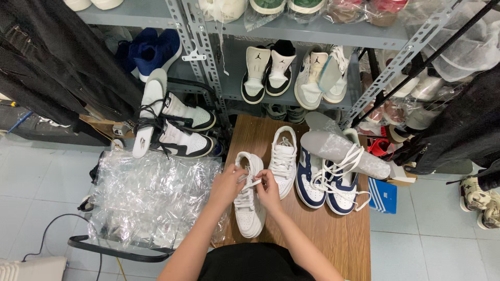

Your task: The person laces several pairs of shoes, including a white low-top pair and a black and white high-top pair, while standing at a workbench.

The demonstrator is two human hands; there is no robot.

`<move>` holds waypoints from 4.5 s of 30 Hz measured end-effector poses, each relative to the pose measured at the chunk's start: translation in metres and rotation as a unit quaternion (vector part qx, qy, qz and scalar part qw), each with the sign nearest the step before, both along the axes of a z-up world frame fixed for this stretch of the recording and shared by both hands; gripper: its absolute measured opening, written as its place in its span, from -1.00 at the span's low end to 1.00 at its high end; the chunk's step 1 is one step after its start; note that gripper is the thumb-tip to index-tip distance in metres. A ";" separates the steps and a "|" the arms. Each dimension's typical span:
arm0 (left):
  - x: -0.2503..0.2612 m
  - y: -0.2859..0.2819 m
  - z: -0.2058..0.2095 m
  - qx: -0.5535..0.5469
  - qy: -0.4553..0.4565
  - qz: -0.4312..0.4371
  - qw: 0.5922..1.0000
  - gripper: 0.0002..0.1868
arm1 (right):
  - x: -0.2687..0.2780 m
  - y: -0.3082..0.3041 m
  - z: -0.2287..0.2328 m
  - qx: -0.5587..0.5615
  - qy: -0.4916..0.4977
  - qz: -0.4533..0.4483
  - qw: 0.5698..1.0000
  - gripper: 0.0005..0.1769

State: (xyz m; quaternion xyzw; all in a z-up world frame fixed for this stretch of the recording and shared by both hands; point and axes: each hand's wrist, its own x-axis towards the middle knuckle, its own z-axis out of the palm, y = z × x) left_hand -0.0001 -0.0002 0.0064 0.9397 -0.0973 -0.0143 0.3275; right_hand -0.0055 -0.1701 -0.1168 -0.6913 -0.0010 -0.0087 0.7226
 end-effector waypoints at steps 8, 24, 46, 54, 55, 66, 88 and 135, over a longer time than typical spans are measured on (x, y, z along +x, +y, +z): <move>0.020 -0.001 -0.006 0.134 -0.107 -0.108 0.979 -0.89 | 0.004 -0.003 -0.011 0.078 -0.015 0.041 0.996 -0.90; 0.010 -0.040 -0.054 -0.003 -0.153 -0.139 0.978 -0.85 | -0.008 -0.067 -0.035 0.135 0.132 -0.022 0.982 -0.76; 0.009 -0.049 -0.059 0.052 -0.154 -0.110 0.981 -0.90 | -0.020 -0.056 -0.008 0.005 0.167 -0.108 0.980 -0.80; 0.008 -0.051 -0.072 0.111 -0.203 -0.134 0.964 -0.92 | -0.022 -0.044 -0.016 -0.159 -0.010 -0.103 0.982 -0.80; 0.009 -0.051 -0.074 0.126 -0.193 -0.138 0.963 -0.93 | -0.023 -0.044 -0.013 -0.148 0.004 -0.094 0.984 -0.81; 0.019 -0.046 -0.072 0.034 -0.044 -0.129 0.990 -0.86 | -0.012 -0.074 0.045 -0.319 -0.170 0.101 0.927 -0.56; -0.007 -0.003 -0.001 -0.134 -0.047 -0.097 0.985 -0.70 | 0.002 -0.068 0.068 -0.299 -0.101 0.128 0.940 -0.73; -0.019 0.000 -0.063 -0.064 -0.145 -0.053 0.986 -0.65 | 0.113 -0.060 0.027 -0.419 -0.008 0.425 0.802 -0.72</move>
